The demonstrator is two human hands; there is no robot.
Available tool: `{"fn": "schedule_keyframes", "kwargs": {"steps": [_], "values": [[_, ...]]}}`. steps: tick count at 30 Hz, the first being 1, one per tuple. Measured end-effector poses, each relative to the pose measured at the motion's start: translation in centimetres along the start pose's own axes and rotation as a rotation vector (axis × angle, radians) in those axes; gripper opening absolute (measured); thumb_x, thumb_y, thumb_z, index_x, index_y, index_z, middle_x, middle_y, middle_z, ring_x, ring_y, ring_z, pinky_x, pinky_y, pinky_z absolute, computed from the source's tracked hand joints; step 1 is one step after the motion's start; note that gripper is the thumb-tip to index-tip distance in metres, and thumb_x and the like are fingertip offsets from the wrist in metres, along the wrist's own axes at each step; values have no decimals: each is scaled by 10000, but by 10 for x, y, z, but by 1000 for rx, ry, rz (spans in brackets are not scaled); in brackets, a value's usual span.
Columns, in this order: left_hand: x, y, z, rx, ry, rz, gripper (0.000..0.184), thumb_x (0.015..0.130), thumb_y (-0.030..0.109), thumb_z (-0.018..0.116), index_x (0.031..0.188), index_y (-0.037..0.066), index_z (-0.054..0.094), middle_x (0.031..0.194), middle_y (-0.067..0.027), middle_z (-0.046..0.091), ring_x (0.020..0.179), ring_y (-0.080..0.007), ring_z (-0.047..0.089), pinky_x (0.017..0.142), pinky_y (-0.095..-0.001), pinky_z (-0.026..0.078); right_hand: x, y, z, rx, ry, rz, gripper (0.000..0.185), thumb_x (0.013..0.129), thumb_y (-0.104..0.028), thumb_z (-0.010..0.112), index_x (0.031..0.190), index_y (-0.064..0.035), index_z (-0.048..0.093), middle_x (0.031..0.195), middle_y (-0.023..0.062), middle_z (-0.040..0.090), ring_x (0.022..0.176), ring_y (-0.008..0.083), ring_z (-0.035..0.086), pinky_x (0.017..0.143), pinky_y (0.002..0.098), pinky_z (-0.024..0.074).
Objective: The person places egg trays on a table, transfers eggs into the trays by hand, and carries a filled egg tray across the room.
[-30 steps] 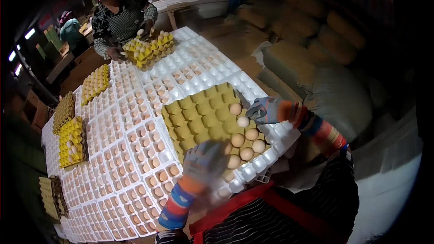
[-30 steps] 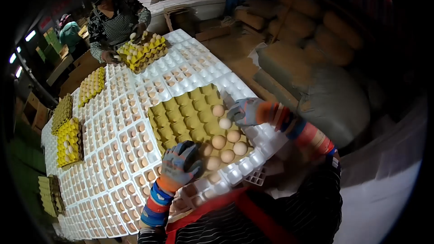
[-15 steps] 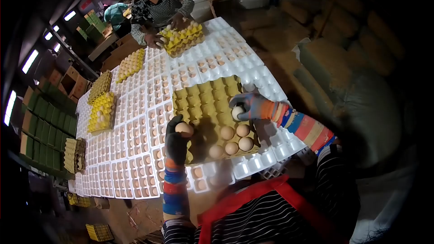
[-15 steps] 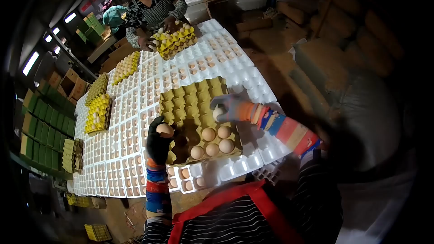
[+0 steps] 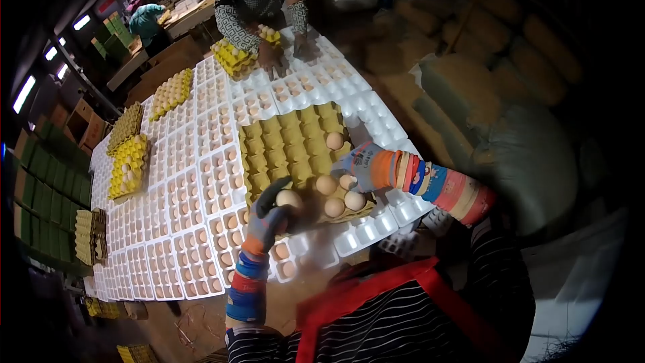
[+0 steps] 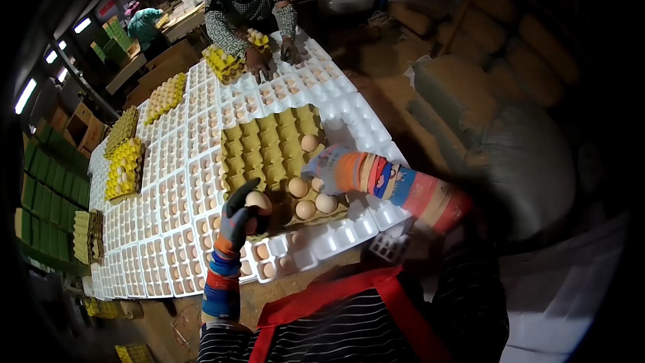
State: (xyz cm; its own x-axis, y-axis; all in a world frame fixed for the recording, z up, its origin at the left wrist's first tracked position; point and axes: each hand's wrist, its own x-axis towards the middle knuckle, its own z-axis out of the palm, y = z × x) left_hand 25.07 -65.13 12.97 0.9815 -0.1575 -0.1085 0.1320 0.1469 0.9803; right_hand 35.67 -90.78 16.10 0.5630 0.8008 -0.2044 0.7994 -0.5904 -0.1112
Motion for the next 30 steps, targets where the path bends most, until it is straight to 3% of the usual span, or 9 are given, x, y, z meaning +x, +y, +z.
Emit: {"fn": "schedule_keyframes", "kwargs": {"steps": [2, 4, 7, 12, 14, 16, 22, 28, 30], "values": [[0, 1, 5, 42, -26, 205, 518, 704, 200, 688, 1178, 35, 559, 1108, -120, 591, 943, -212, 600, 773, -307, 496, 2, 1, -1, -51, 41, -79, 421, 747, -312, 616, 1126, -137, 562, 929, 91, 651, 852, 283, 621, 747, 374, 484], [-5, 17, 29, 997, -64, 501, 500, 698, 244, 695, 1162, 104, 571, 1131, -161, 549, 960, -297, 589, 802, -373, 500, 5, 0, -5, -30, 2, -90, 399, 736, -310, 628, 1083, -118, 582, 909, 104, 652, 827, 285, 622, 736, 375, 488], [-5, 17, 74, 1494, -22, 315, 523, 634, 321, 763, 1117, 196, 609, 1234, -145, 459, 1041, -333, 516, 818, -398, 488, 18, 24, 2, 135, -4, -9, 363, 739, -303, 644, 1029, -86, 618, 849, 92, 656, 757, 261, 632, 691, 345, 503], [8, 15, 89, 1557, 10, 86, 497, 621, 360, 768, 1080, 223, 638, 1239, -137, 459, 1019, -336, 517, 816, -405, 482, -12, 60, 6, 1872, -22, -34, 645, 752, -156, 640, 1344, -75, 398, 1076, 75, 599, 776, 194, 633, 690, 341, 548], [6, 14, 88, 1490, 56, 129, 479, 617, 361, 770, 1059, 221, 650, 1234, -136, 464, 1012, -334, 518, 818, -410, 480, -9, 72, 19, 1823, -170, -245, 591, 760, -188, 646, 1308, -83, 451, 1107, 73, 587, 817, 192, 626, 721, 354, 537], [7, 12, 96, 1487, 146, 167, 481, 590, 335, 788, 1040, 221, 660, 1210, -127, 485, 1000, -336, 516, 806, -415, 480, 9, 61, 41, 858, 379, -503, 493, 755, -259, 671, 1209, -106, 556, 1060, 81, 590, 892, 209, 615, 757, 375, 517], [8, 12, 107, 1587, 187, 141, 476, 579, 346, 791, 1027, 245, 664, 1138, -131, 510, 965, -334, 536, 772, -401, 498, 5, -28, 66, -363, 384, -133, 297, 768, -256, 535, 955, -83, 687, 1127, 147, 519, 851, 298, 517, 569, 415, 413], [-17, 10, 132, 1132, 798, 256, 453, 622, 214, 792, 1006, 55, 611, 1046, -144, 550, 976, -287, 554, 804, -342, 479, -18, 28, 10, 77, 358, -487, 368, 654, -415, 703, 808, -82, 680, 1053, 148, 577, 832, 304, 580, 653, 365, 472], [-30, -5, 152, 713, 862, 357, 443, 645, 136, 757, 1027, 5, 574, 1054, -127, 555, 1005, -264, 536, 838, -351, 460, -26, 72, 13, 777, 435, -418, 387, 636, -395, 743, 864, -91, 671, 1049, 138, 587, 785, 275, 584, 688, 384, 482]]}}
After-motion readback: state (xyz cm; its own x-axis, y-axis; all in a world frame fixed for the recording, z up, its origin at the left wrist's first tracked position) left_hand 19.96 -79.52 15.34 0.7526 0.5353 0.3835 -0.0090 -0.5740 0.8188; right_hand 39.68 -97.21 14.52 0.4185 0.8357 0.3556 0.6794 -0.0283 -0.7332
